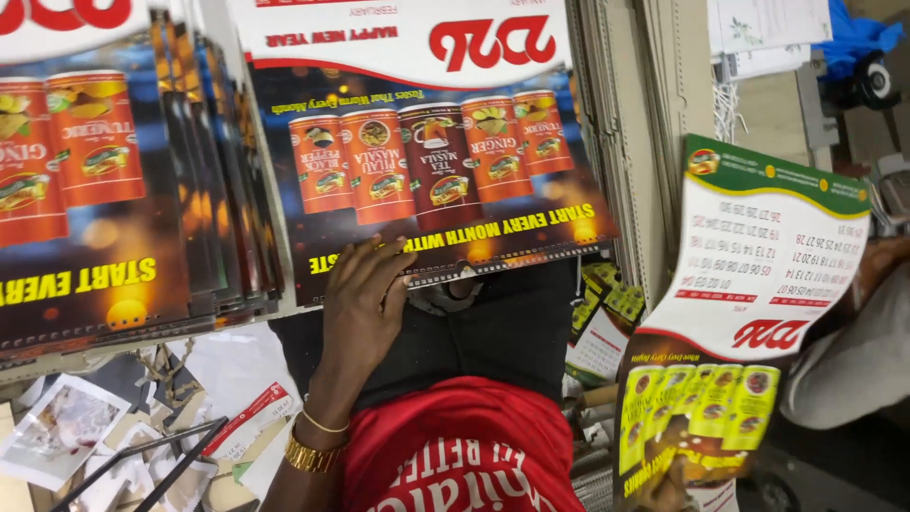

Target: The person assembles wall calendars by hand, inserting a metal spiral wire through pre-punched holes along the top edge of each calendar sheet. They repeatedly thread the wire, bend the ends to secure it, and flip the calendar to check alignment. The process is repeated for multiple calendar units.

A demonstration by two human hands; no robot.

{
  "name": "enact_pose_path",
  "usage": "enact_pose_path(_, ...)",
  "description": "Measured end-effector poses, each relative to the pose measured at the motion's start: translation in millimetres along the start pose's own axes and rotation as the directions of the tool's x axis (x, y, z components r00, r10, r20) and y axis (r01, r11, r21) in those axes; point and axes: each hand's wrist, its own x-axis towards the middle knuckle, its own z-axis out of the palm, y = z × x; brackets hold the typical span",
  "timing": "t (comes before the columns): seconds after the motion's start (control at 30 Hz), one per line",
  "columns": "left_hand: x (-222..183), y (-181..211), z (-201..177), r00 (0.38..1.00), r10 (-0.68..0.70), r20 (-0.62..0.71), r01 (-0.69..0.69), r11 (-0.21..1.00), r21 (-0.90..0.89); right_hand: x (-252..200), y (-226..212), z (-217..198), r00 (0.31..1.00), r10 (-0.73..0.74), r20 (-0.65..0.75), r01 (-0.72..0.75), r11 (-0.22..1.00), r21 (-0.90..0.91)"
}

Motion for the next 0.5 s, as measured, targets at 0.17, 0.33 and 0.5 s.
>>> enact_pose_path(0.17, -2.9, -1.2, 0.7, 0.998, 0.019, 0.053, -0.022, 0.998, 0.059, 73.1, 95.8, 25.8, 0.942, 0.318, -0.11, -0.218, 0.826, 0.52)
enact_pose_path(0.33, -5.0, 1.5, -0.9, 0.996, 0.014, 0.088, -0.022, 0.995, 0.096, 119.4, 169.4, -3.2, 0.68, 0.674, -0.29, -0.102, 0.478, 0.872)
enact_pose_path(0.5, -9.1, 5.0, -0.4, 0.997, 0.007, 0.074, -0.014, 0.995, 0.095, 157.6, 228.9, -28.5, 0.534, 0.777, -0.334, -0.175, 0.488, 0.855)
